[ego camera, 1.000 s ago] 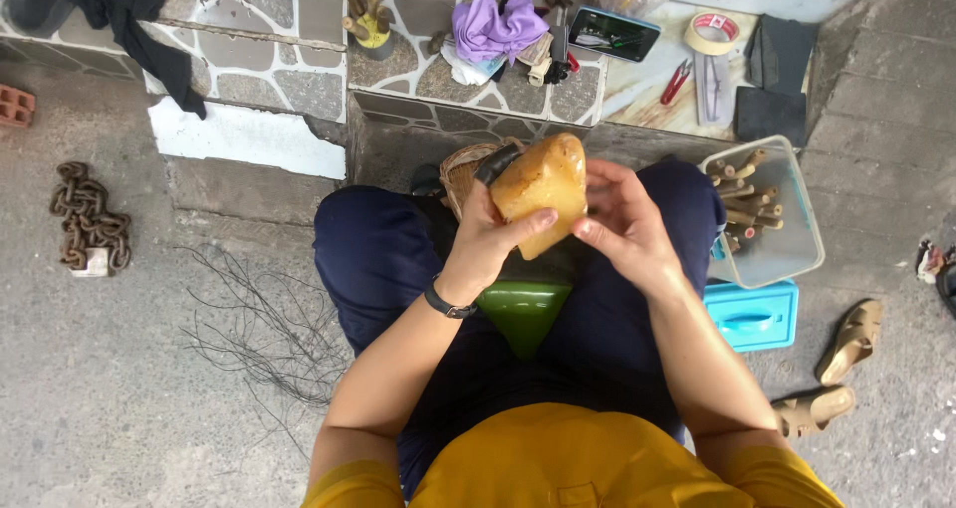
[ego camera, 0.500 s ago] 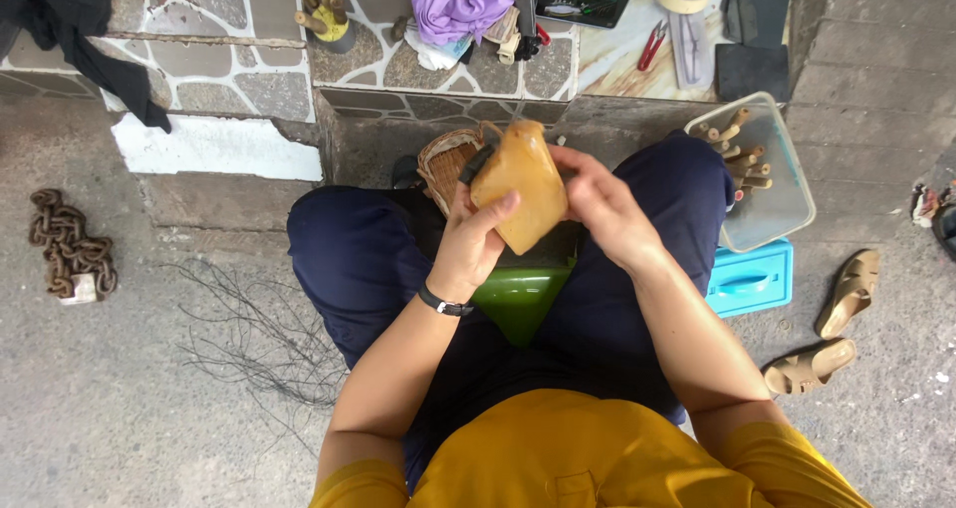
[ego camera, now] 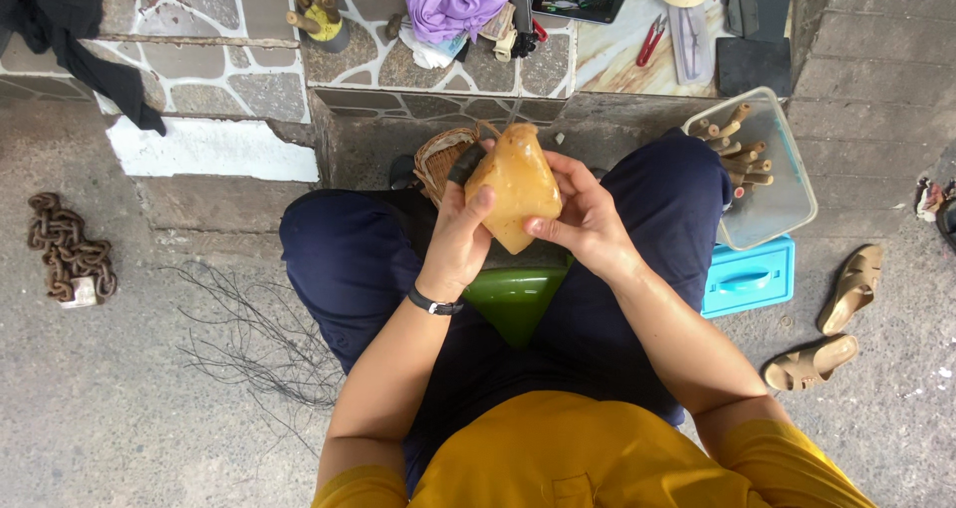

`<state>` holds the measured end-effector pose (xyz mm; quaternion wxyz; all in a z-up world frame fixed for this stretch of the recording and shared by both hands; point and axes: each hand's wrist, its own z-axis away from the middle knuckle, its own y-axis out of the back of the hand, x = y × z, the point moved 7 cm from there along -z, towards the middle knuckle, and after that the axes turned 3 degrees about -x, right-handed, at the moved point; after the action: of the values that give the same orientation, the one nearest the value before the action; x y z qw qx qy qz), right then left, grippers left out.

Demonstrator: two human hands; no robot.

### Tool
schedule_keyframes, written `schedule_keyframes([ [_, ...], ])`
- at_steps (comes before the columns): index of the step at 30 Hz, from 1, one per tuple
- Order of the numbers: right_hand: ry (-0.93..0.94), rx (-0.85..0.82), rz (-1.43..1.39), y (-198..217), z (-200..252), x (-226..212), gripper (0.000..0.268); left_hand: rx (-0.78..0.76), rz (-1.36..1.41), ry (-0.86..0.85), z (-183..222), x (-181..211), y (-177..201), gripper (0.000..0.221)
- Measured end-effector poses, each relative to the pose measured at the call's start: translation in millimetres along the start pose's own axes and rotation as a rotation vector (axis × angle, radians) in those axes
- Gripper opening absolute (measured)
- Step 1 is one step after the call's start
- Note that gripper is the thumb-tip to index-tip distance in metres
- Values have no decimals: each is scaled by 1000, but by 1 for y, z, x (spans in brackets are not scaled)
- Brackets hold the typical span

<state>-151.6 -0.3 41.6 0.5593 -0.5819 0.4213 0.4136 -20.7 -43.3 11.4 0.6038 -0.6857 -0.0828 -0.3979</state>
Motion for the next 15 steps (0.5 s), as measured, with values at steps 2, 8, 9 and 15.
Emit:
schedule_keyframes([
  [2, 2, 3, 9, 2, 0, -1, 77, 12, -64, -4, 2, 6, -2, 63],
  [8, 63, -74, 23, 16, 2, 4, 80, -16, -108, -51, 7, 10, -1, 66],
  [9, 79, -106, 23, 14, 2, -1, 84, -50, -126, -72, 7, 17, -8, 69],
  [15, 80, -152, -43, 14, -2, -5, 80, -57, -287, -76, 7, 32, -24, 76],
])
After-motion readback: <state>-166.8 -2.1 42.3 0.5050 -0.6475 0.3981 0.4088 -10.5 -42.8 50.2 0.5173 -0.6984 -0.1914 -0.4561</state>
